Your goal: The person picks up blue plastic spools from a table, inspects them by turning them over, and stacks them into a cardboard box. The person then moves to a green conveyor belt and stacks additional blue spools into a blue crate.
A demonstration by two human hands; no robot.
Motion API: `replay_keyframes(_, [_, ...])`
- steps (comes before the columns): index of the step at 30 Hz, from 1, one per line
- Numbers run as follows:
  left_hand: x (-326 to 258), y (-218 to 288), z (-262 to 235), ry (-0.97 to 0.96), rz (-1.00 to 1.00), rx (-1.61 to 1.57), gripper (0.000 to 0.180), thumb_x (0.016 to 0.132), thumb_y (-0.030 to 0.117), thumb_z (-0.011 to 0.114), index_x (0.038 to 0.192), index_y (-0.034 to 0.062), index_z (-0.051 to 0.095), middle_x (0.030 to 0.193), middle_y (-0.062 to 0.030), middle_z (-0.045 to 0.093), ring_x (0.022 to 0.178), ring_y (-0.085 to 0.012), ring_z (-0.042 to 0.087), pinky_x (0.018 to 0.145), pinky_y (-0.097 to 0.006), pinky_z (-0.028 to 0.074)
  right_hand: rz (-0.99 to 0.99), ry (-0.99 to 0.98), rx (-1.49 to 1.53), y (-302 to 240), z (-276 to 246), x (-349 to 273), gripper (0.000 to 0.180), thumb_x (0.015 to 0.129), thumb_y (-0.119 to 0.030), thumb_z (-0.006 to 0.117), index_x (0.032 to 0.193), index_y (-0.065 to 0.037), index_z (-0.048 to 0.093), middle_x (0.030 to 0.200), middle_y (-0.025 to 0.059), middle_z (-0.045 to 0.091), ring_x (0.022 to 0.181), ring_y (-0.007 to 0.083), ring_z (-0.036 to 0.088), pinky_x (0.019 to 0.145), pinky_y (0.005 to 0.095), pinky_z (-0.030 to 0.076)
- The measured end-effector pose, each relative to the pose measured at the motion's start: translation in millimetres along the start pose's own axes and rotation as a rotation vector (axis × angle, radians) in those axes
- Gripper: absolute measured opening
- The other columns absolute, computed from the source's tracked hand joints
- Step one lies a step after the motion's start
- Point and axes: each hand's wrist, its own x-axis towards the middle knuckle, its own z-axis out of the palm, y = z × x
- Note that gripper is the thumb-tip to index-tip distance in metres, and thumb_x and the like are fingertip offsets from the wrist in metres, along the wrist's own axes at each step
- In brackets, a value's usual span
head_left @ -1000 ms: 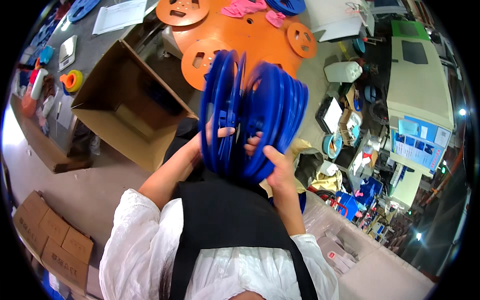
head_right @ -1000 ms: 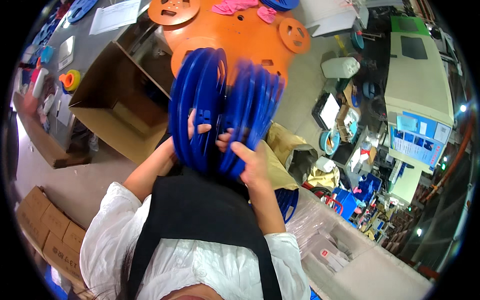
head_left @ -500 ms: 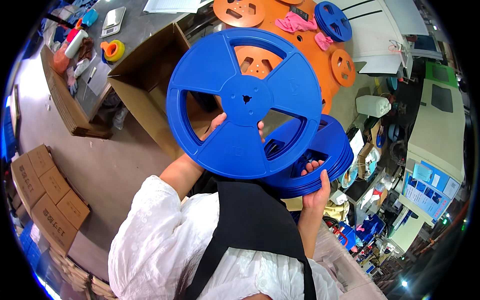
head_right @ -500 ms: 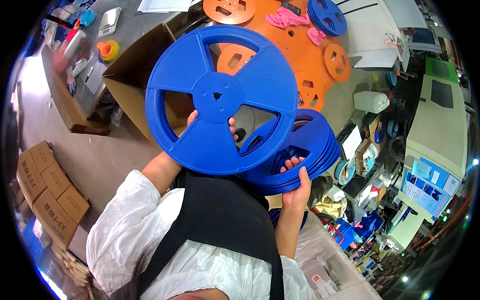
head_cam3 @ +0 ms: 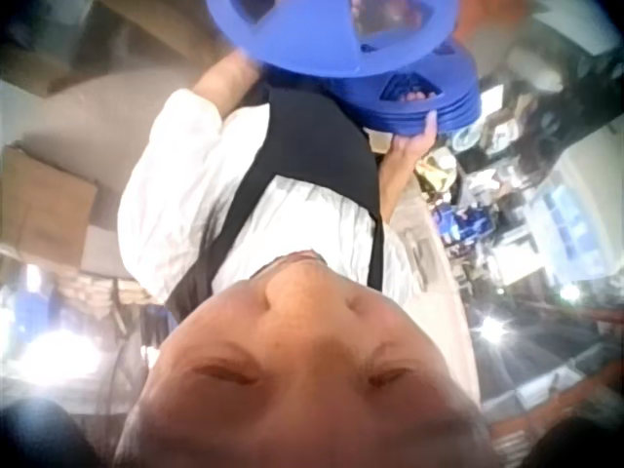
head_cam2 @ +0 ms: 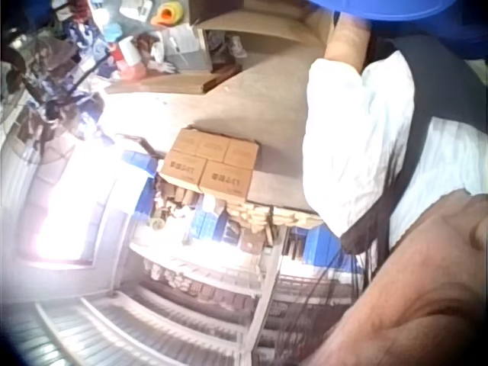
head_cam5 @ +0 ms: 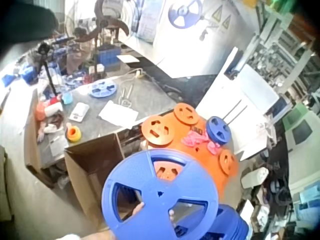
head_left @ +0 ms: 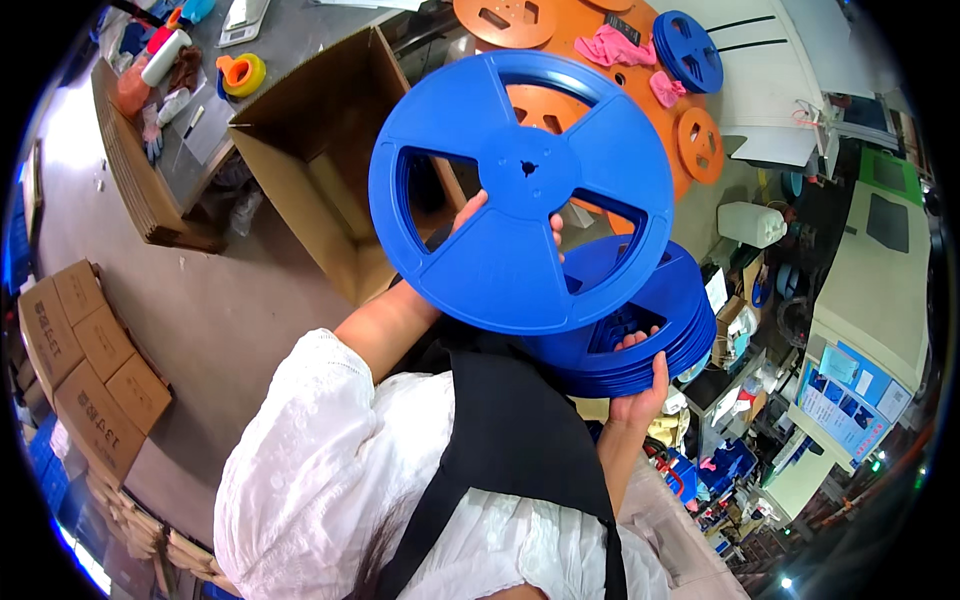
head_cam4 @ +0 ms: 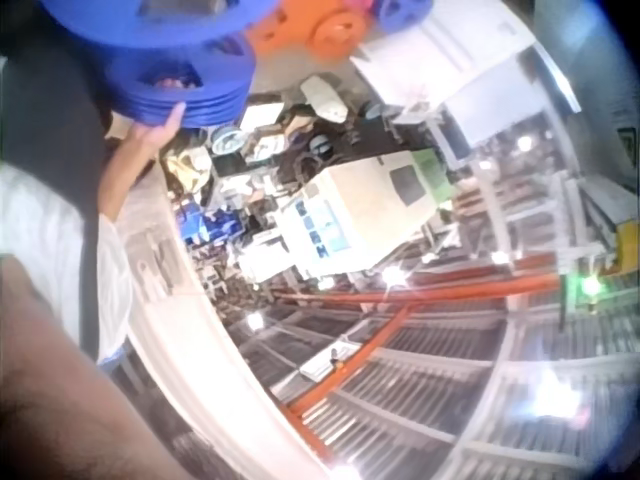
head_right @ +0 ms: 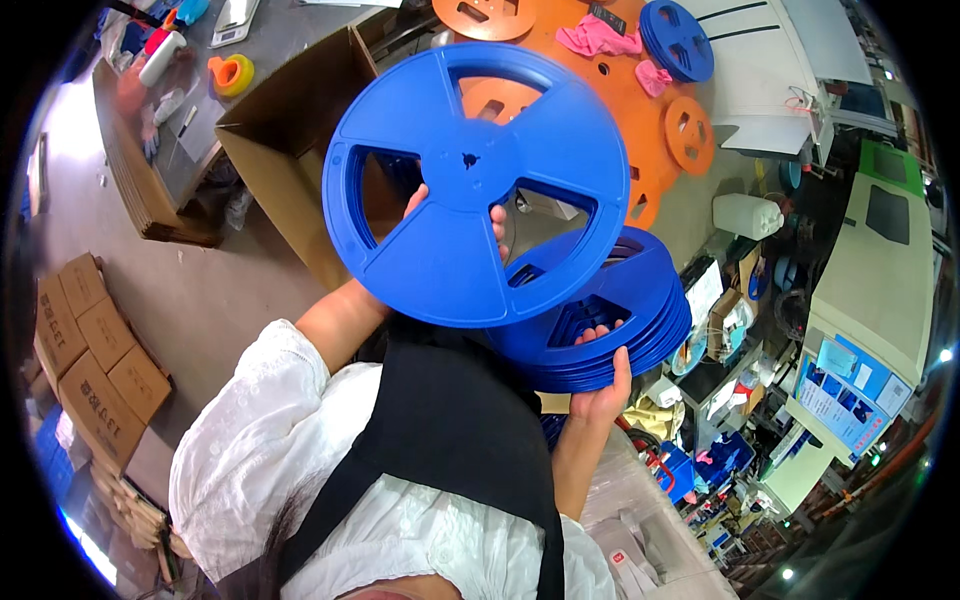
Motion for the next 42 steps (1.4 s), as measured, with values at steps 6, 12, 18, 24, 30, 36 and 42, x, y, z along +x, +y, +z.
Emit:
replay_keyframes(6, [-0.8, 3.3, 8.1, 0.037, 0.035, 0.029, 0.079, 0.086, 0.061, 0.048, 0.141, 0.0063, 0.034, 0.122, -0.015, 0.051, 0.113, -0.029, 0.053, 0.104, -0.046, 0.04, -0.008, 0.04, 0.022, -3.9, -12.9, -1.9, 0.042, 0.084, -0.013, 0.049, 0.124, 0.0, 0.048, 0.11, 0.0188, 0.062, 0.099, 0.0317, 0.062, 0.09, 0.0457, 0.051])
replay_keyframes(12, [-31.7, 38.1, 15.6, 0.254, 0.128, 0.313, 0.078, 0.075, 0.056, 0.064, 0.125, 0.0009, 0.041, 0.107, -0.0105, 0.051, 0.102, -0.0248, 0.053, 0.097, -0.037, 0.043, -0.133, -0.159, 0.093, -9.7, -40.2, -3.3, 0.042, 0.082, -0.016, 0.049, 0.122, -0.002, 0.048, 0.098, 0.0126, 0.061, 0.087, 0.0263, 0.062, 0.081, 0.042, 0.052])
replay_keyframes(18, [-58.1, 65.3, 27.0, 0.106, 0.162, 0.343, 0.076, 0.075, 0.054, 0.07, 0.124, 0.0045, 0.04, 0.107, -0.0101, 0.052, 0.106, -0.0265, 0.053, 0.098, -0.041, 0.044, -0.237, -0.399, 0.266, -21.1, -50.9, 8.0, 0.037, 0.091, -0.024, 0.052, 0.121, -0.003, 0.048, 0.089, 0.0077, 0.059, 0.08, 0.0199, 0.059, 0.072, 0.0358, 0.051])
replay_keyframes(24, [-69.5, 66.7, 36.0, 0.227, 0.302, 0.349, 0.074, 0.072, 0.058, 0.071, 0.119, 0.0078, 0.043, 0.102, -0.0072, 0.051, 0.104, -0.0252, 0.052, 0.095, -0.037, 0.045, -0.178, -0.526, 0.384, -26.6, -42.9, 19.1, 0.037, 0.09, -0.024, 0.053, 0.12, -0.003, 0.05, 0.089, 0.0057, 0.057, 0.077, 0.0163, 0.053, 0.073, 0.0335, 0.045])
replay_keyframes(30, [-60.9, 53.9, 38.6, 0.19, 0.305, 0.373, 0.087, 0.074, 0.059, 0.067, 0.133, 0.0024, 0.037, 0.11, -0.0139, 0.052, 0.107, -0.0285, 0.052, 0.098, -0.04, 0.044, -0.044, -0.531, 0.524, -37.5, -47.5, 20.7, 0.04, 0.088, -0.014, 0.054, 0.124, 0.0, 0.049, 0.092, 0.0065, 0.057, 0.079, 0.0171, 0.052, 0.076, 0.0341, 0.044])
replay_keyframes(36, [-44.0, 45.5, 19.8, -0.056, 0.251, 0.233, 0.086, 0.078, 0.064, 0.059, 0.139, 0.0086, 0.034, 0.117, -0.0155, 0.051, 0.107, -0.0298, 0.053, 0.099, -0.044, 0.043, -0.097, -0.545, 0.474, -41.6, -36.4, 26.7, 0.044, 0.086, -0.011, 0.06, 0.125, -0.001, 0.043, 0.095, 0.0104, 0.058, 0.083, 0.0204, 0.056, 0.076, 0.0355, 0.047])
replay_keyframes(42, [-40.7, 43.3, 19.5, 0.056, 0.236, 0.271, 0.085, 0.075, 0.063, 0.061, 0.137, 0.0104, 0.037, 0.109, -0.0121, 0.052, 0.105, -0.0283, 0.052, 0.097, -0.042, 0.043, -0.104, -0.533, 0.41, -45.7, -36.7, 25.1, 0.048, 0.084, -0.015, 0.066, 0.124, -0.002, 0.044, 0.092, 0.0075, 0.057, 0.081, 0.0184, 0.054, 0.074, 0.0342, 0.046])
